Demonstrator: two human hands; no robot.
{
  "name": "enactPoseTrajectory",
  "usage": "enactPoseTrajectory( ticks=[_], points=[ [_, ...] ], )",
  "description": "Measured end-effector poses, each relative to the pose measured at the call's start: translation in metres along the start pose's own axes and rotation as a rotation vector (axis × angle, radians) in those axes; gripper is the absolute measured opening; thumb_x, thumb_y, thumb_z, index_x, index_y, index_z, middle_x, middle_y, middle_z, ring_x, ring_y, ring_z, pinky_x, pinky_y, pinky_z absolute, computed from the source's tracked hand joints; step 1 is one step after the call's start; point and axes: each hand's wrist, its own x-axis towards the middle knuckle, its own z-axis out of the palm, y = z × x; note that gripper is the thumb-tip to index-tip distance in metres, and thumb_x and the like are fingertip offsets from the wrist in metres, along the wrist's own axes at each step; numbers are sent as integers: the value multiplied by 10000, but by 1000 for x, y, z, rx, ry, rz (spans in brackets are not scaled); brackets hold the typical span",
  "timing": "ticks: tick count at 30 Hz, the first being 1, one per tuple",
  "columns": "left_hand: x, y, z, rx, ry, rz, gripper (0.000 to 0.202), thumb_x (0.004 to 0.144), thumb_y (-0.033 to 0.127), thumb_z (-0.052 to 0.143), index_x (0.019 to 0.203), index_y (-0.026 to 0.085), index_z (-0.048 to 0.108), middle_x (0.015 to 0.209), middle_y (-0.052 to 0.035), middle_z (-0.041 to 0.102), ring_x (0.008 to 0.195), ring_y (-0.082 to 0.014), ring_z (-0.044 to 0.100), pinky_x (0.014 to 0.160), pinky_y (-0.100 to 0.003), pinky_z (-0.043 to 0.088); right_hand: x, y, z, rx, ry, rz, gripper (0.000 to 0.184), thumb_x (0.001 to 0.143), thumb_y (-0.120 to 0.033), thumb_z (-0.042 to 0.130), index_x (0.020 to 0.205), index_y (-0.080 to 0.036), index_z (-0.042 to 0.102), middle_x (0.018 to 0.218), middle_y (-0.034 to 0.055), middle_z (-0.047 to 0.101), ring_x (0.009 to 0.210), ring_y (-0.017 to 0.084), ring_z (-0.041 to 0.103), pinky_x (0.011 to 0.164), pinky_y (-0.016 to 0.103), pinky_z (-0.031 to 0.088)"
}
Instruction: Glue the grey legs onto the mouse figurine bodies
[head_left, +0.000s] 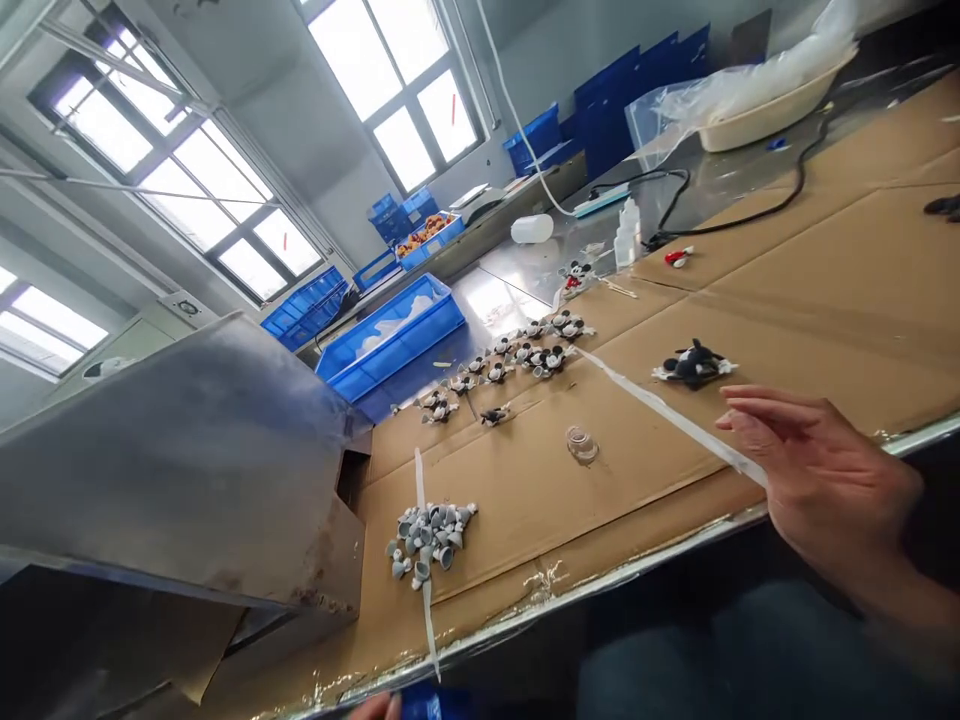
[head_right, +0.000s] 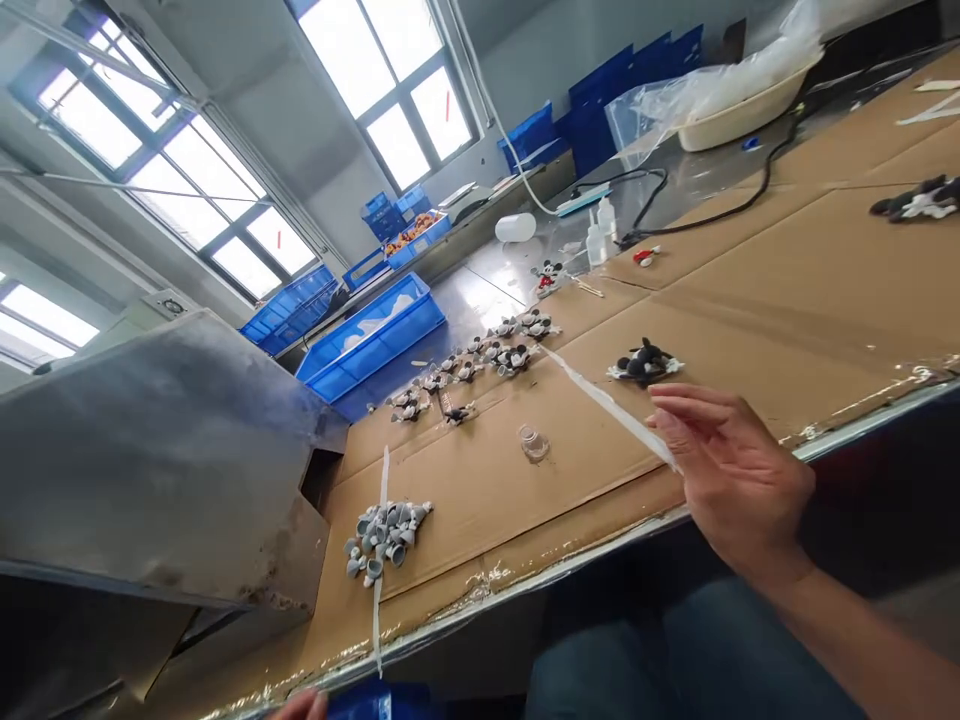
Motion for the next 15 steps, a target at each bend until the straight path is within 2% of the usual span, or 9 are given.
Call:
enactPoseTrajectory(
  ticks=[1, 2, 3, 6, 8, 11, 15],
  points=[
    [2, 12, 9, 37, -53, 67, 362, 639, 557, 869, 763, 245, 734, 813, -18, 725, 705, -178, 650, 653, -324, 541, 0, 2, 0, 1, -7, -7, 85, 836, -195, 788, 914, -227, 783, 1052, 106, 748, 948, 250, 738, 828, 397, 629],
    [11, 24, 22, 64, -112, 133, 416, 646, 562, 864, 833, 211, 741, 849, -16, 730, 741, -175, 658, 752, -355, 551, -1, 3, 0, -11, -29, -9, 84, 850, -186, 771, 923, -227, 779, 1061, 105, 747, 965, 243, 737, 838, 385, 629],
    [27, 37, 39, 99, -155, 173, 412, 703, 541, 845, 916, 203, 744, 889, -19, 734, 774, -176, 667, 779, -361, 546, -2, 5, -1, -34, -51, -11, 88, 862, -178, 756, 930, -231, 776, 1068, 102, 747, 979, 237, 737, 854, 374, 628],
    [105, 72, 103, 181, -287, 210, 242, 864, 370, 764, 985, 167, 712, 894, -16, 712, 823, -177, 676, 807, -369, 559, -4, 5, -2, -135, -105, -13, 89, 889, -179, 721, 914, -250, 769, 1070, 87, 747, 999, 221, 736, 893, 343, 627],
    [160, 86, 144, 250, -359, 168, 216, 928, 335, 704, 1039, 152, 678, 1004, -42, 701, 883, -186, 683, 805, -388, 582, -7, 3, -3, -171, -102, -9, 59, 899, -242, 710, 888, -263, 764, 1057, 67, 745, 987, 214, 736, 882, 331, 641],
    [218, 90, 187, 338, -459, 85, 264, 947, 339, 680, 1135, 156, 653, 1123, -70, 685, 949, -204, 686, 818, -403, 596, -11, 3, -6, -200, -98, 26, 89, 888, -357, 703, 894, -286, 758, 1063, 34, 739, 955, 206, 738, 819, 308, 663],
    [249, 80, 218, 437, -543, 22, 345, 946, 353, 678, 1235, 172, 623, 1231, -93, 656, 1039, -235, 673, 872, -446, 589, -14, 14, -12, -265, -152, -5, 96, 872, -404, 705, 897, -323, 750, 1071, 14, 747, 884, 199, 751, 690, 285, 660]
  ],
)
